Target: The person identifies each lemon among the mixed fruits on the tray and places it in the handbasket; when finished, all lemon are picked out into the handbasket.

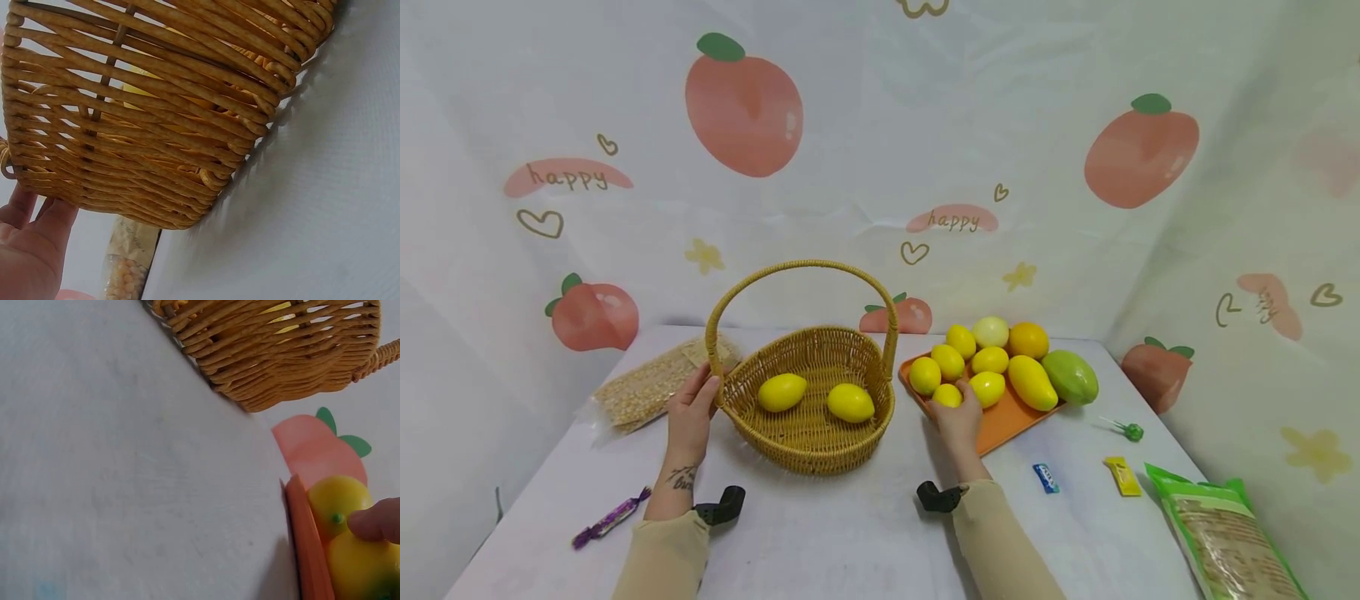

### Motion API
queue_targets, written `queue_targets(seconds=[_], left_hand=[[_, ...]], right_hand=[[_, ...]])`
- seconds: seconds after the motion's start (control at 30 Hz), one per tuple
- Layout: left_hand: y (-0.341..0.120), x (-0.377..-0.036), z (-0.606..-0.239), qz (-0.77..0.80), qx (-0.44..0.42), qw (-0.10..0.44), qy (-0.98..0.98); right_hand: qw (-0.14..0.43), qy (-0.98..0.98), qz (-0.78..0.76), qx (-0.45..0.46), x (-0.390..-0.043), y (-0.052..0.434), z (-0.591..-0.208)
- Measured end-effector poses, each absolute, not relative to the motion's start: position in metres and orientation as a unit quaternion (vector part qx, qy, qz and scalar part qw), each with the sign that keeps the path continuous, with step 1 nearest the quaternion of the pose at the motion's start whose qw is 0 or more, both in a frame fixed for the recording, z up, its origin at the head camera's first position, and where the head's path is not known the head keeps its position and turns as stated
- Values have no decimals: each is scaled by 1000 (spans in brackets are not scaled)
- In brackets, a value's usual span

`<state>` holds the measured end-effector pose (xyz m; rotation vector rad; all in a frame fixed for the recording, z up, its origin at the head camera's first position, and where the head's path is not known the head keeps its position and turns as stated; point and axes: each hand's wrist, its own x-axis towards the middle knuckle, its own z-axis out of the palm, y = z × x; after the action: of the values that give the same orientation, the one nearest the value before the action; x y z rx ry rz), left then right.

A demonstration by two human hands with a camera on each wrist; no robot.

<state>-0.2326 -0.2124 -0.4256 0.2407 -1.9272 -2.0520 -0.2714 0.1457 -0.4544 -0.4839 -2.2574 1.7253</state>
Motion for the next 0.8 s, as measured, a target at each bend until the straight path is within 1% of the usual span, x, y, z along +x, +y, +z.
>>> queue_targets(seconds=[0.17,0.3,0.4,0.6,0.7,0.8], left_hand=[[-212,-234,-424,-722,80,155,-669],[-211,-236,-423,-724,66,166,-666],[-210,-238,-422,-720,64,173,-669],[-210,-238,-423,-711,79,176,-676],[-211,-237,-424,-705,94,175,-681],[-212,-234,-426,-695,109,173,-689]], right_hand=[[132,-769,607,-152,-263,154,-445],[131,-775,607,-117,-252,161,-433],[118,-781,607,-90,-241,162,-424],[63,-757,650,-10,-221,139,-402],[21,-730,682,40,-221,116,-391],[-12,-709,701,76,-228,87,-383]])
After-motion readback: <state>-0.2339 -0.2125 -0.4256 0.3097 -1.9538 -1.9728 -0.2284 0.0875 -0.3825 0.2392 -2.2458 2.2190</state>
